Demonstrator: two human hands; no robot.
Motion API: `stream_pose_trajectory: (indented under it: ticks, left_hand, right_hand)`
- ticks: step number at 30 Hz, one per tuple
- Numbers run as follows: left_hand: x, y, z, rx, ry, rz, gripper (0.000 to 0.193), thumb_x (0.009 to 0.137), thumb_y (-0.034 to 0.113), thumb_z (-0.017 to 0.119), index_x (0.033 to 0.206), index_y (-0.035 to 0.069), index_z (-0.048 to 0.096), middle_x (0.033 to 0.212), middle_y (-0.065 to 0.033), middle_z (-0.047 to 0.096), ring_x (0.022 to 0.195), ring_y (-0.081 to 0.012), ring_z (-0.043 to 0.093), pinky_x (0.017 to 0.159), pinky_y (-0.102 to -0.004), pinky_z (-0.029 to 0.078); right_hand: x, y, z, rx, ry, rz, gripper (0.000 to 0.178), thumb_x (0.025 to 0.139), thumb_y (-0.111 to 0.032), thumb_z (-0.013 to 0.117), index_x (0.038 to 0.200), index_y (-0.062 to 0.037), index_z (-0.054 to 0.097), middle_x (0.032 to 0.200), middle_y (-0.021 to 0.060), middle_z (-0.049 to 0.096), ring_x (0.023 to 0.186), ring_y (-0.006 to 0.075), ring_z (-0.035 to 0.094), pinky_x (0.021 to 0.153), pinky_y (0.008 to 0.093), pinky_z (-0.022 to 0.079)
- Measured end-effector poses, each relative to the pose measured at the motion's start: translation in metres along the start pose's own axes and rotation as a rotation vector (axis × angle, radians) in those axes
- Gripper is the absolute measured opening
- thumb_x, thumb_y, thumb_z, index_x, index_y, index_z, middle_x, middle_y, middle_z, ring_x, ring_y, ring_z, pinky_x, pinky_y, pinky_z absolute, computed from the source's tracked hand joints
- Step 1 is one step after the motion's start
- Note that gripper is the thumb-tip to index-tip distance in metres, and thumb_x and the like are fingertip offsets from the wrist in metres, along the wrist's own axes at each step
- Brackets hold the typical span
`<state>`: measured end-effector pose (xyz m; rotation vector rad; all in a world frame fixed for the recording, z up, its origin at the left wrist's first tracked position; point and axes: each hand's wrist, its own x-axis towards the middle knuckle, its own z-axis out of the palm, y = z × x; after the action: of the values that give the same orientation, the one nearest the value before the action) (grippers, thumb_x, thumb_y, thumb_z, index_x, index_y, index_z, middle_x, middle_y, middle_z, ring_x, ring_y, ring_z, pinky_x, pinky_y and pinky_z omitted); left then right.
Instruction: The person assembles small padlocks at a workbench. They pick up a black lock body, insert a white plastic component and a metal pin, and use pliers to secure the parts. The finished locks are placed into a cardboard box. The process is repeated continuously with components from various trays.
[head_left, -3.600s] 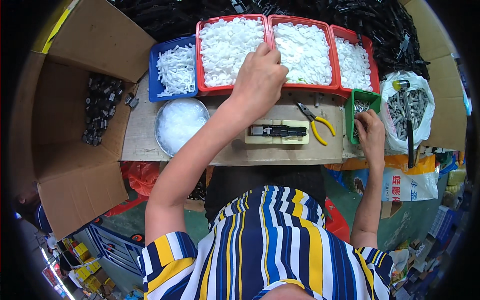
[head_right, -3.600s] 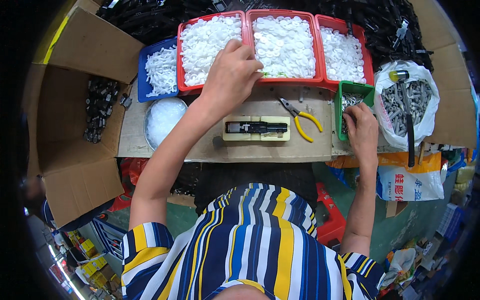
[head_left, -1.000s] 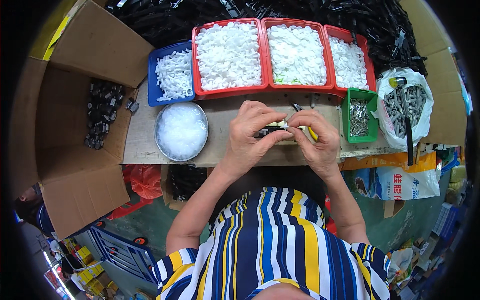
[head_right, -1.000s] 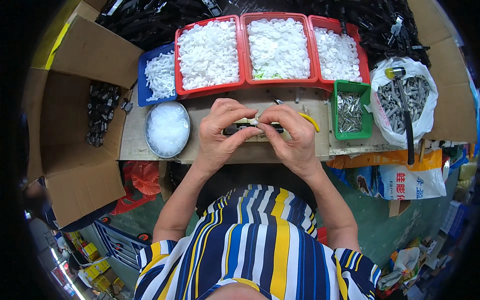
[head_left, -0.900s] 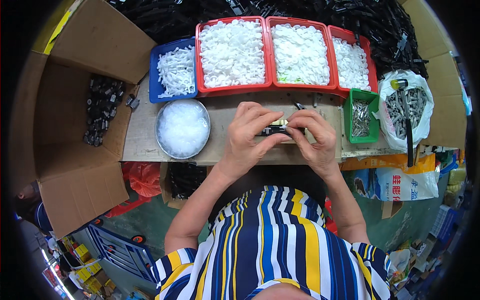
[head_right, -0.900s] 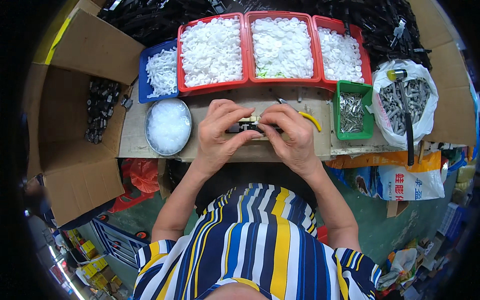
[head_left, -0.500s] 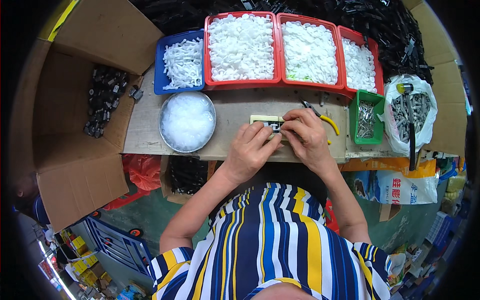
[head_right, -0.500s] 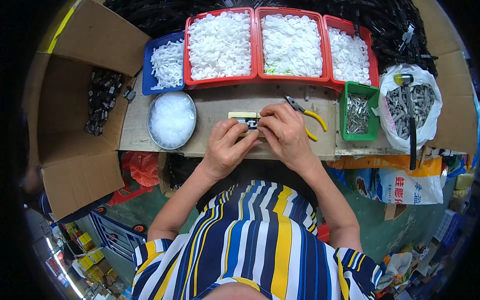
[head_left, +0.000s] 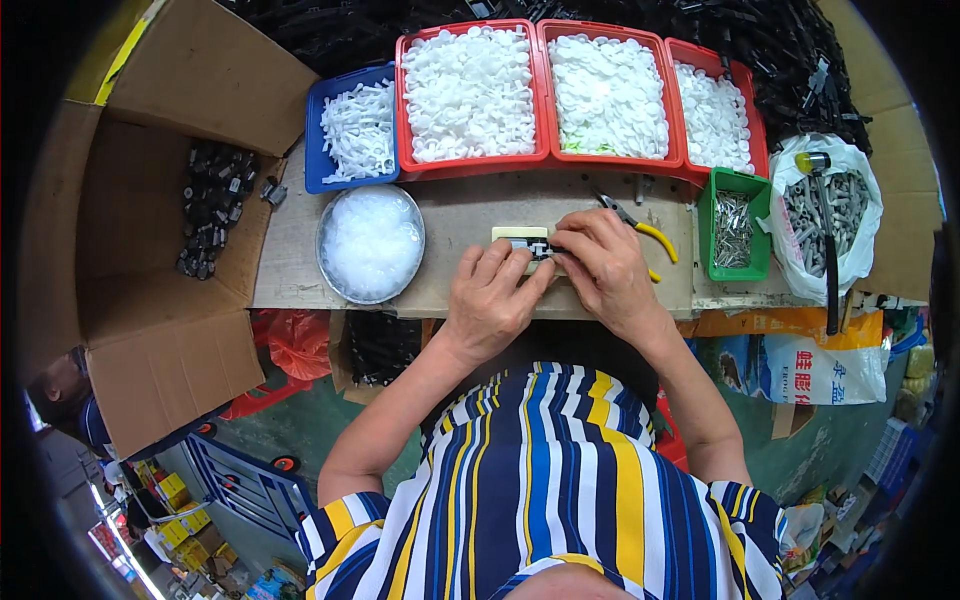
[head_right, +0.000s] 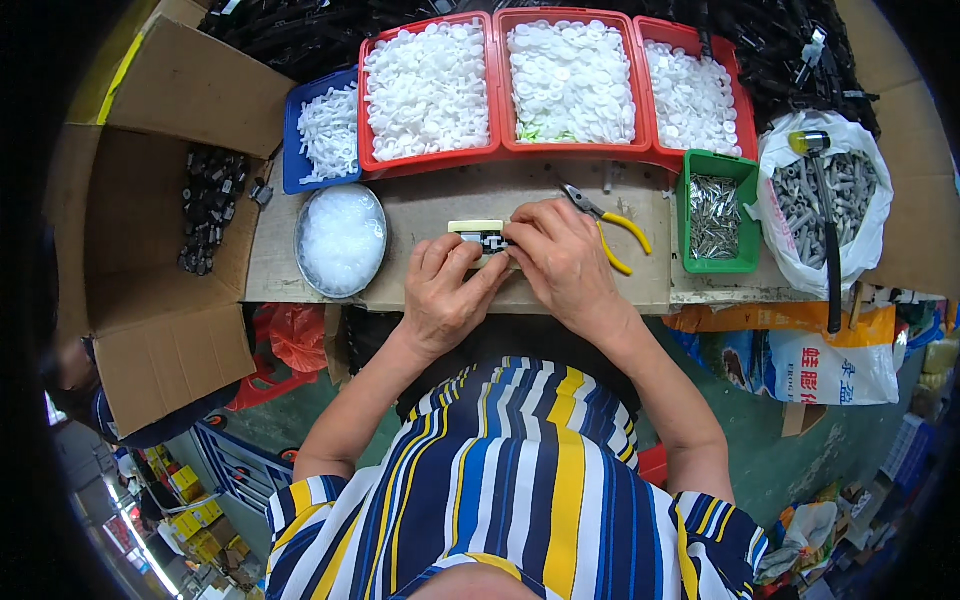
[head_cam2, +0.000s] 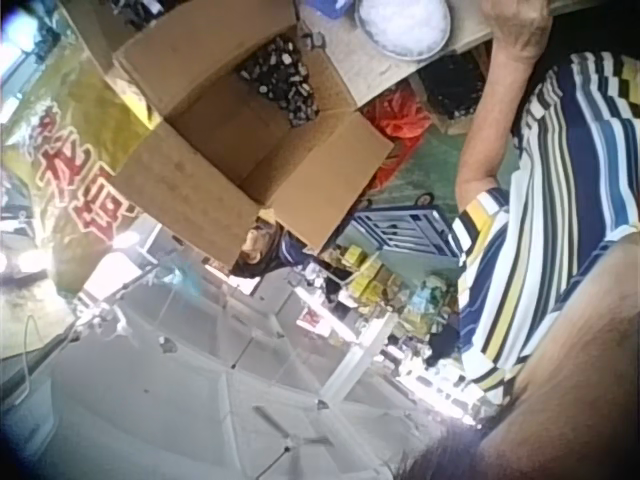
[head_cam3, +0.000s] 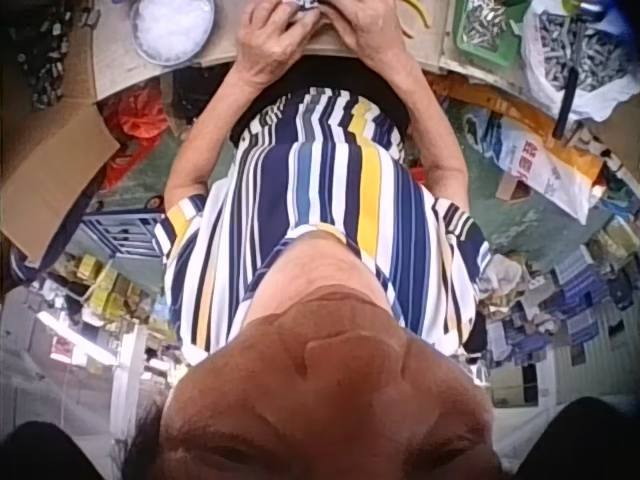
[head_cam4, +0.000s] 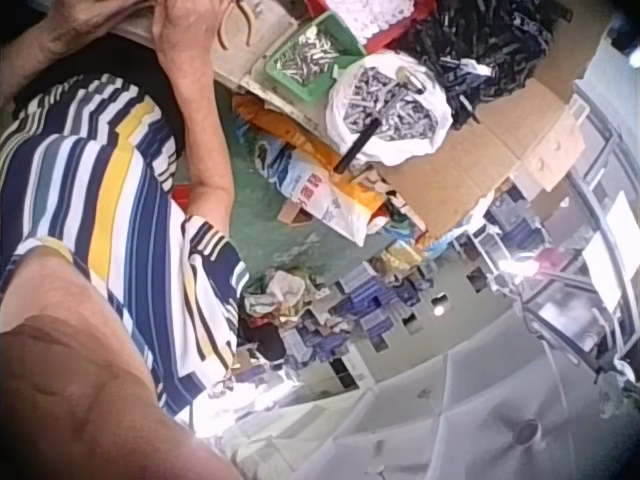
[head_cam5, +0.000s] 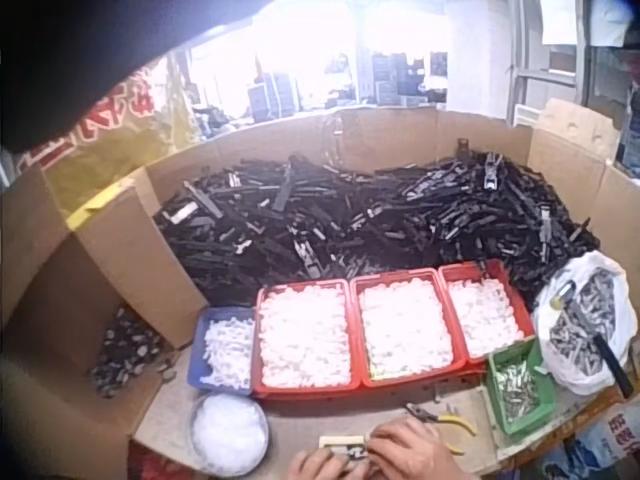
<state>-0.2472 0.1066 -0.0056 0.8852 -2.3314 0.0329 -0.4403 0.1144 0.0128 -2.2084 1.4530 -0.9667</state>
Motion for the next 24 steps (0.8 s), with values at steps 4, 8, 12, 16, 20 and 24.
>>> stream_pose_trajectory:
  ticks: [4, 8, 12, 16, 20, 24]
  left_hand:
    - [0.001, 0.001, 0.0, -0.014, -0.011, -0.018, 0.03, 0.073, 0.017, 0.081, 0.101, 0.012, 0.072, 0.095, -0.0044, 0.059, 0.094, -0.0257, 0.057, 0.076, -0.0404, 0.044]
    - [0.005, 0.001, -0.004, -0.087, -0.037, -0.038, 0.03, 0.072, 0.014, 0.081, 0.101, 0.012, 0.072, 0.096, -0.0048, 0.059, 0.094, -0.0266, 0.058, 0.076, -0.0406, 0.045]
    - [0.005, -0.003, -0.009, -0.161, -0.036, -0.045, 0.029, 0.071, 0.011, 0.081, 0.099, 0.012, 0.072, 0.094, -0.0052, 0.06, 0.093, -0.0276, 0.058, 0.078, -0.0416, 0.046]
    - [0.019, -0.004, -0.01, -0.27, 0.0, -0.054, 0.028, 0.071, 0.008, 0.081, 0.098, 0.009, 0.072, 0.091, -0.0055, 0.06, 0.091, -0.0279, 0.059, 0.079, -0.0423, 0.046]
    - [0.058, -0.004, -0.004, -0.343, -0.006, -0.002, 0.025, 0.072, 0.007, 0.08, 0.096, 0.007, 0.072, 0.09, -0.0065, 0.06, 0.092, -0.0283, 0.058, 0.079, -0.0422, 0.047]
    - [0.12, -0.002, 0.018, -0.395, -0.046, 0.067, 0.02, 0.074, 0.006, 0.078, 0.094, 0.005, 0.071, 0.09, -0.0085, 0.062, 0.093, -0.0299, 0.057, 0.081, -0.0421, 0.047]
  right_hand:
    - [-0.003, -0.002, -0.007, -0.106, -0.043, -0.083, 0.022, 0.082, -0.008, 0.069, 0.103, -0.0043, 0.066, 0.104, 0.0075, 0.062, 0.102, 0.0262, 0.06, 0.083, 0.0393, 0.044]
    - [-0.002, -0.003, -0.019, -0.127, -0.04, -0.056, 0.025, 0.081, -0.008, 0.071, 0.106, -0.0036, 0.065, 0.108, 0.0108, 0.062, 0.103, 0.0289, 0.061, 0.086, 0.0409, 0.046]
    - [-0.011, 0.018, -0.064, -0.109, 0.105, 0.03, 0.029, 0.079, -0.002, 0.075, 0.106, 0.0004, 0.065, 0.107, 0.0156, 0.063, 0.097, 0.033, 0.064, 0.081, 0.0403, 0.052]
    - [-0.038, 0.051, -0.111, -0.229, 0.278, 0.307, 0.019, 0.084, -0.002, 0.071, 0.103, 0.0017, 0.065, 0.1, 0.0148, 0.063, 0.081, 0.0297, 0.066, 0.071, 0.0368, 0.052]
    - [-0.053, 0.063, -0.122, -0.301, 0.153, 0.565, 0.012, 0.086, -0.003, 0.068, 0.096, 0.0012, 0.066, 0.092, 0.0154, 0.06, 0.078, 0.0322, 0.064, 0.069, 0.0407, 0.049]
    - [-0.059, 0.077, -0.117, -0.31, 0.116, 0.53, 0.011, 0.083, -0.003, 0.069, 0.093, 0.0001, 0.065, 0.087, 0.0162, 0.059, 0.083, 0.0366, 0.062, 0.073, 0.0444, 0.048]
